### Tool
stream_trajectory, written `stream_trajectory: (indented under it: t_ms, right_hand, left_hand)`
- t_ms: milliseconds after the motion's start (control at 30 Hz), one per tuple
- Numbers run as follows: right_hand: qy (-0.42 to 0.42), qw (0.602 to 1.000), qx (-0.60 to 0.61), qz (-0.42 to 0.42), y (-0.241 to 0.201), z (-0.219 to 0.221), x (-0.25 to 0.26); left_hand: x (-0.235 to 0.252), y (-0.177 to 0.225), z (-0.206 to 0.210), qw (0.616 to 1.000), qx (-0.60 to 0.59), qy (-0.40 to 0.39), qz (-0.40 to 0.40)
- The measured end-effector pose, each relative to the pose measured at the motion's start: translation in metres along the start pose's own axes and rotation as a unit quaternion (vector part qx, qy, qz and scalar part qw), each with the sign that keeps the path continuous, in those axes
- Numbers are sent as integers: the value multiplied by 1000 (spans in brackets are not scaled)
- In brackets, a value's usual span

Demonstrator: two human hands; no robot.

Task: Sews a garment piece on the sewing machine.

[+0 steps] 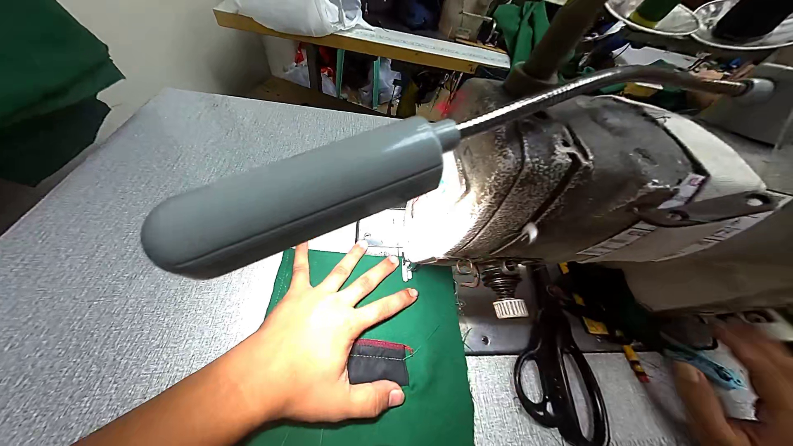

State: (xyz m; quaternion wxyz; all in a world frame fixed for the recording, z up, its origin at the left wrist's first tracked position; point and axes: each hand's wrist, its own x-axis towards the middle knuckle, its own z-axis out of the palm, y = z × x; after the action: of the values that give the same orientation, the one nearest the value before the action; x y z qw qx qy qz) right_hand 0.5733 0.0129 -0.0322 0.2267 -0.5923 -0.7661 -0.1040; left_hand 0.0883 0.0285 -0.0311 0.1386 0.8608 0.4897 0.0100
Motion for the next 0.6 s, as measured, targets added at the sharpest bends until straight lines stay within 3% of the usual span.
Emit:
stream_trajectory:
  t_ms: [400, 600]
  right_hand:
    - [-72, 997, 2, 21, 1, 8, -4]
    - [-14, 1000, 19, -10, -20, -19, 12]
  left_hand:
    - [-13, 9, 8, 1000, -4, 26, 13]
    - [-12, 10, 5, 1000, -10, 16, 5]
